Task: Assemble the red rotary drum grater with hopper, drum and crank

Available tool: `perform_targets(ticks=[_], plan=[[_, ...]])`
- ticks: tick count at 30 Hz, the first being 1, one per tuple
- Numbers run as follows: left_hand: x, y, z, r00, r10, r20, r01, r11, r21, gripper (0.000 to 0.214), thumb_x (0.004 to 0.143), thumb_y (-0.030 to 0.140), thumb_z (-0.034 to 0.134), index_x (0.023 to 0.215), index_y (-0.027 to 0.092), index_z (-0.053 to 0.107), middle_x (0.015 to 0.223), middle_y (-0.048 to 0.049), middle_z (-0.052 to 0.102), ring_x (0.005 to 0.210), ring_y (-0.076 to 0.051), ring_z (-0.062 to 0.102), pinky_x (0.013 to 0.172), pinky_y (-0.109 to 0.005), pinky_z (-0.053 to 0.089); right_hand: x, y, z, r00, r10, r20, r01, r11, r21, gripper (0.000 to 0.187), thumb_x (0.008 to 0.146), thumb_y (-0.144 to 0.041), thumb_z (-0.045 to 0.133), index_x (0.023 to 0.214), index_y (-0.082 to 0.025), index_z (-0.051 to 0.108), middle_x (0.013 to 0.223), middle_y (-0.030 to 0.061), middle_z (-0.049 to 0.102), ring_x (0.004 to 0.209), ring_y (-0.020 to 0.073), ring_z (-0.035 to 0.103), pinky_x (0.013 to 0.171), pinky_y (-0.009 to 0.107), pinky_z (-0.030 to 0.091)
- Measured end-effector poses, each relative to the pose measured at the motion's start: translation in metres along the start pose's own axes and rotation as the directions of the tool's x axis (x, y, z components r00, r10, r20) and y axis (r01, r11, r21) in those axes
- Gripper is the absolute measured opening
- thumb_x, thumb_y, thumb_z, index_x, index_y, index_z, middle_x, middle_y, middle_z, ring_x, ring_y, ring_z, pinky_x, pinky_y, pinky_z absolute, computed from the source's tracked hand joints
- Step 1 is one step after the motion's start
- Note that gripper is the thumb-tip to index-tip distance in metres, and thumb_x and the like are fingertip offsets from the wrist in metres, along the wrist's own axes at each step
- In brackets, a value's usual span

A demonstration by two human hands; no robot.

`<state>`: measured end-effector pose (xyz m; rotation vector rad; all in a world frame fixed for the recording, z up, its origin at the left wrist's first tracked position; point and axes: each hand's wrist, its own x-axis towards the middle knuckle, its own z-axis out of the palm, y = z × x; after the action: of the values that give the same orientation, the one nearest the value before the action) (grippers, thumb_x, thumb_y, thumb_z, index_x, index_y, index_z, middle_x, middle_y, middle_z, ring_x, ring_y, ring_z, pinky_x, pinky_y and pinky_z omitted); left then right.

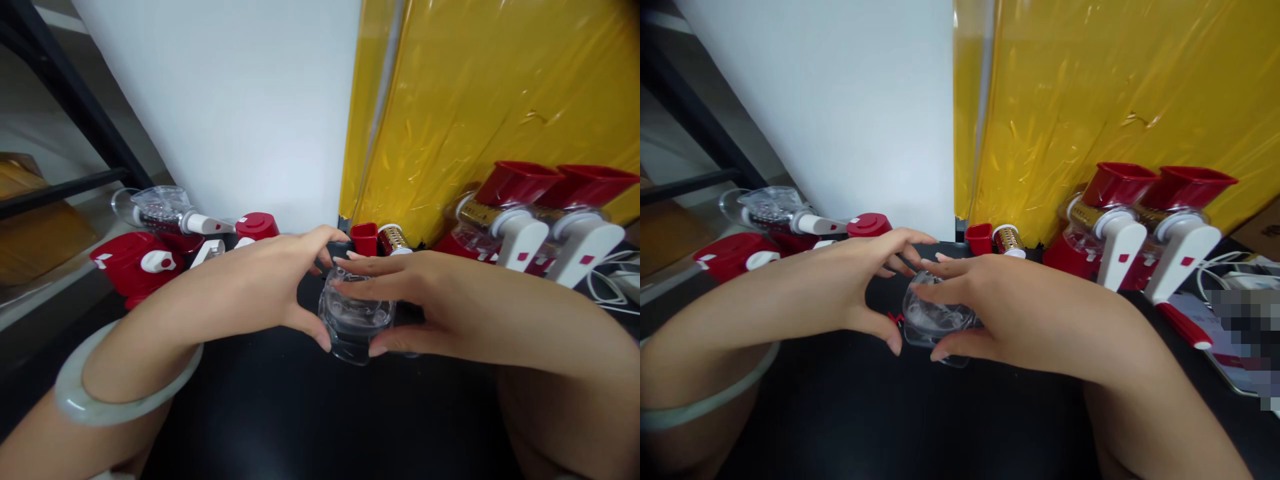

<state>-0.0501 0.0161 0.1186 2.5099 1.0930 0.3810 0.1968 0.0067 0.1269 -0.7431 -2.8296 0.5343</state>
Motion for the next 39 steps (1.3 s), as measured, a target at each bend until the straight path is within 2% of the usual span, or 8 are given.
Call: perform_targets(ticks=[9, 15, 18, 21, 26, 32, 37, 39], plan=[[-0.006, -0.011, -0.006, 0.998, -0.009, 0.054, 0.001, 0.991, 0.134, 0.076, 0.063, 0.056, 0.081, 0.129, 0.032, 0.051, 0.114, -0.0022, 0.068, 0.097, -0.025, 0.066, 0.075, -0.031, 0.048, 0.0, -0.001, -0.001, 0.999, -0.02, 0.032, 0.019, 0.999, 0.036, 0.031, 0.083, -0.032, 0.07, 0.114, -0.033, 0.07, 0.129, 0.0, 0.065, 0.117, 0.0241, 0.062, 0.098, 0.035, 0.05], [-0.016, -0.021, -0.015, 0.995, -0.092, 0.035, 0.075, 0.94, 0.333, 0.032, 0.07, 0.033, 0.076, 0.099, 0.028, 0.064, 0.089, 0.0, 0.068, 0.071, -0.02, 0.064, 0.06, -0.029, 0.044, 0.0, -0.001, 0.002, 0.999, -0.028, 0.015, 0.028, 1.0, 0.004, 0.03, 0.084, -0.029, 0.069, 0.114, -0.031, 0.07, 0.122, 0.0001, 0.069, 0.127, 0.0241, 0.055, 0.101, 0.036, 0.049], [-0.019, -0.029, 0.002, 0.978, -0.137, 0.156, 0.077, 0.937, 0.341, 0.022, 0.07, 0.023, 0.076, 0.09, 0.025, 0.066, 0.084, 0.0004, 0.066, 0.073, -0.02, 0.064, 0.062, -0.028, 0.043, 0.0, -0.001, 0.002, 0.999, -0.039, 0.031, 0.039, 0.999, -0.011, 0.034, 0.084, -0.027, 0.068, 0.118, -0.032, 0.068, 0.125, -0.0012, 0.068, 0.13, 0.0229, 0.052, 0.105, 0.036, 0.047], [-0.025, -0.041, 0.026, 0.959, -0.132, 0.25, 0.071, 0.969, 0.237, 0.018, 0.075, 0.021, 0.075, 0.091, 0.023, 0.066, 0.095, -0.0009, 0.065, 0.085, -0.019, 0.064, 0.073, -0.028, 0.046, 0.0, -0.001, 0.003, 0.999, -0.035, 0.042, 0.036, 0.999, -0.032, 0.043, 0.085, -0.027, 0.067, 0.127, -0.034, 0.063, 0.131, -0.0027, 0.064, 0.131, 0.0222, 0.051, 0.106, 0.035, 0.046], [-0.035, -0.06, 0.052, 0.994, -0.017, 0.108, 0.001, 0.989, 0.151, 0.01, 0.088, 0.023, 0.063, 0.098, 0.023, 0.066, 0.102, -0.0033, 0.058, 0.099, -0.02, 0.057, 0.088, -0.032, 0.045, -0.008, -0.005, -0.001, 0.997, -0.041, -0.06, 0.034, 0.994, -0.108, 0.056, 0.087, -0.033, 0.066, 0.141, -0.033, 0.051, 0.143, -0.0013, 0.055, 0.129, 0.0233, 0.053, 0.108, 0.037, 0.045], [-0.036, -0.068, 0.068, 0.996, 0.083, 0.013, -0.084, 0.992, 0.099, 0.018, 0.088, 0.03, 0.066, 0.104, 0.021, 0.067, 0.106, -0.006, 0.057, 0.102, -0.022, 0.053, 0.089, -0.033, 0.046, -0.031, -0.005, -0.021, 0.944, 0.067, -0.323, -0.126, 0.978, -0.165, 0.06, 0.081, -0.048, 0.069, 0.138, -0.04, 0.053, 0.132, -0.0034, 0.063, 0.116, 0.0309, 0.063, 0.096, 0.043, 0.057], [-0.034, -0.067, 0.082, 0.987, 0.153, -0.049, -0.14, 0.967, 0.212, 0.027, 0.091, 0.029, 0.061, 0.115, 0.021, 0.068, 0.119, -0.0098, 0.061, 0.116, -0.024, 0.053, 0.101, -0.038, 0.043, -0.043, 0.001, -0.001, 0.935, 0.277, -0.223, -0.314, 0.938, -0.15, 0.103, 0.066, -0.058, 0.078, 0.153, -0.033, 0.03, 0.142, 0.0054, 0.054, 0.119, 0.0389, 0.059, 0.092, 0.053, 0.057], [-0.033, -0.068, 0.089, 0.983, 0.179, -0.039, -0.16, 0.944, 0.289, 0.031, 0.092, 0.028, 0.06, 0.122, 0.021, 0.065, 0.127, -0.0106, 0.061, 0.124, -0.025, 0.051, 0.107, -0.04, 0.04, -0.045, 0.003, 0.015, 0.925, 0.334, -0.183, -0.363, 0.919, -0.155, 0.108, 0.068, -0.057, 0.077, 0.156, -0.031, 0.02, 0.143, 0.0082, 0.053, 0.119, 0.0379, 0.06, 0.091, 0.053, 0.057]])
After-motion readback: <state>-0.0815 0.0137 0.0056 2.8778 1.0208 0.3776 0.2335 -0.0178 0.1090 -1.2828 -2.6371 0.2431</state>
